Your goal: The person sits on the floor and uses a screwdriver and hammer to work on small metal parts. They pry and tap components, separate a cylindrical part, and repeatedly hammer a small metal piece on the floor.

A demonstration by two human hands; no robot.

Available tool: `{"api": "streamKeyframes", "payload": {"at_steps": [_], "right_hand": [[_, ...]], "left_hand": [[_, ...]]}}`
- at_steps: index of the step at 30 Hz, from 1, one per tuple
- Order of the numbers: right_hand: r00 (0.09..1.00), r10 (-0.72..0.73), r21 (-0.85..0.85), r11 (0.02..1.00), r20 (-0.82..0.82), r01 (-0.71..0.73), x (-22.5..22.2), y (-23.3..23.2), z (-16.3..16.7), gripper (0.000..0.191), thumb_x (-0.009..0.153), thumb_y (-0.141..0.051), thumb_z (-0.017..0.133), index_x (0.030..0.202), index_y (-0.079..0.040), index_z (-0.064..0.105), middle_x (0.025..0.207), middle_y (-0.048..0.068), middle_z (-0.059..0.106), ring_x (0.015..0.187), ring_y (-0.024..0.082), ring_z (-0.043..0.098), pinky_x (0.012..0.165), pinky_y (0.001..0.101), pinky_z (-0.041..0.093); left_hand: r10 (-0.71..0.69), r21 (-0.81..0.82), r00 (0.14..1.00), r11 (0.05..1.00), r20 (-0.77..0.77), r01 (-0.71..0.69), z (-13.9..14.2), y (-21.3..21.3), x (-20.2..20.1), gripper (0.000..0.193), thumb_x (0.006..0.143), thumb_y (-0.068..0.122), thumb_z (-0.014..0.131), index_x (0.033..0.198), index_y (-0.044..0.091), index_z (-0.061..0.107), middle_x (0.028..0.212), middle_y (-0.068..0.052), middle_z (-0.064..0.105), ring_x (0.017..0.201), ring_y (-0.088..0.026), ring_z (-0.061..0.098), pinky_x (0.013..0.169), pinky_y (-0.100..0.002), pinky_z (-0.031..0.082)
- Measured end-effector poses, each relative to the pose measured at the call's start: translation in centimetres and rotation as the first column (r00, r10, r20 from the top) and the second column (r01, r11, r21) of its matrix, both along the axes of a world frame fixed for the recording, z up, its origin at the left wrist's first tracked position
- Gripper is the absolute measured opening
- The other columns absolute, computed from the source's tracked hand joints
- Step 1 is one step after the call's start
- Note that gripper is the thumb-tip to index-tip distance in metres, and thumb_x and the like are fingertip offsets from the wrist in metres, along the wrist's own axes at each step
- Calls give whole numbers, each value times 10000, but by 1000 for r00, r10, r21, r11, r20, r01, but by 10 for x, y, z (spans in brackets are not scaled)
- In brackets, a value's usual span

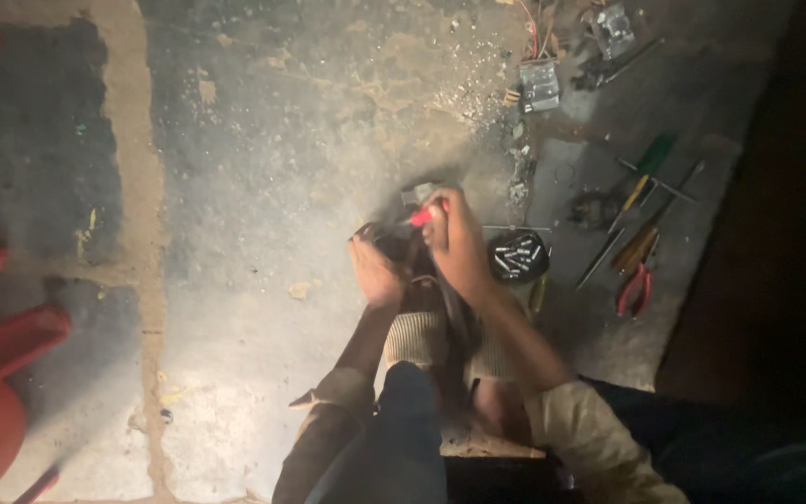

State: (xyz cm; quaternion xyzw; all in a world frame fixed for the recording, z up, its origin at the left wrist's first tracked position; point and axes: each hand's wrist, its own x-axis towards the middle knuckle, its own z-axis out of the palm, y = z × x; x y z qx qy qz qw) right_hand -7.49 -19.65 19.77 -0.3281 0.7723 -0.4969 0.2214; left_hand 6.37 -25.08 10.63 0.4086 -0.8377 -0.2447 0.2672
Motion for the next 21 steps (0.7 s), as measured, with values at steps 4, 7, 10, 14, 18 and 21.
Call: {"api": "streamKeyframes", "payload": {"at_steps": [4, 7, 10, 14, 18, 21], "right_hand": [[995, -19, 87, 996, 98, 10, 15, 7, 6, 115, 1078, -134, 525, 1158, -57, 553, 818, 105, 662, 683, 214, 692, 636, 365, 564], [998, 20, 94, 995, 63, -26, 23, 8, 7, 136, 1067, -111, 528, 1185, -50, 555, 871, 120, 667, 722, 220, 693, 681, 374, 557], [999, 48, 83, 995, 1, -48, 24, 8, 6, 143, 1060, -92, 537, 1193, -45, 554, 912, 137, 668, 753, 243, 699, 709, 386, 547], [999, 44, 56, 997, -19, -43, 21, 8, 6, 138, 1059, -80, 545, 1190, -38, 546, 933, 151, 654, 758, 260, 700, 713, 398, 542], [997, 73, 78, 995, -32, -70, 21, 6, 9, 151, 1046, -64, 554, 1194, -38, 555, 950, 157, 674, 782, 289, 703, 740, 415, 539], [993, 96, 83, 992, -69, -90, 20, 3, 12, 153, 1037, -63, 574, 1186, -31, 561, 983, 171, 688, 858, 341, 699, 769, 433, 533]], "left_hand": [[46, 156, 998, 987, -34, -40, -3, -1, 7, 766, 776, 296, 886, 1308, -69, 471, 1198, -245, 543, 1112, -456, 544, 956, -527, 447], [-61, 87, 998, 994, -19, 63, -2, -4, 11, 749, 739, 213, 847, 1324, -60, 469, 1215, -241, 544, 1124, -457, 532, 998, -531, 438], [-74, 87, 997, 994, 36, 71, -2, -6, 10, 742, 746, 156, 788, 1357, -78, 438, 1250, -261, 535, 1144, -467, 524, 1026, -530, 432], [-32, 100, 999, 994, -17, 34, -2, -8, 2, 710, 792, 244, 825, 1329, -41, 460, 1174, -229, 549, 1099, -441, 545, 973, -522, 441], [8, 109, 999, 994, 41, -12, 0, -11, -7, 686, 813, 249, 807, 1343, -19, 464, 1210, -239, 558, 1133, -437, 552, 969, -518, 443], [6, 132, 998, 991, 55, -14, 2, -12, -10, 680, 802, 260, 793, 1340, 0, 469, 1207, -223, 572, 1143, -424, 555, 973, -518, 440]]}}
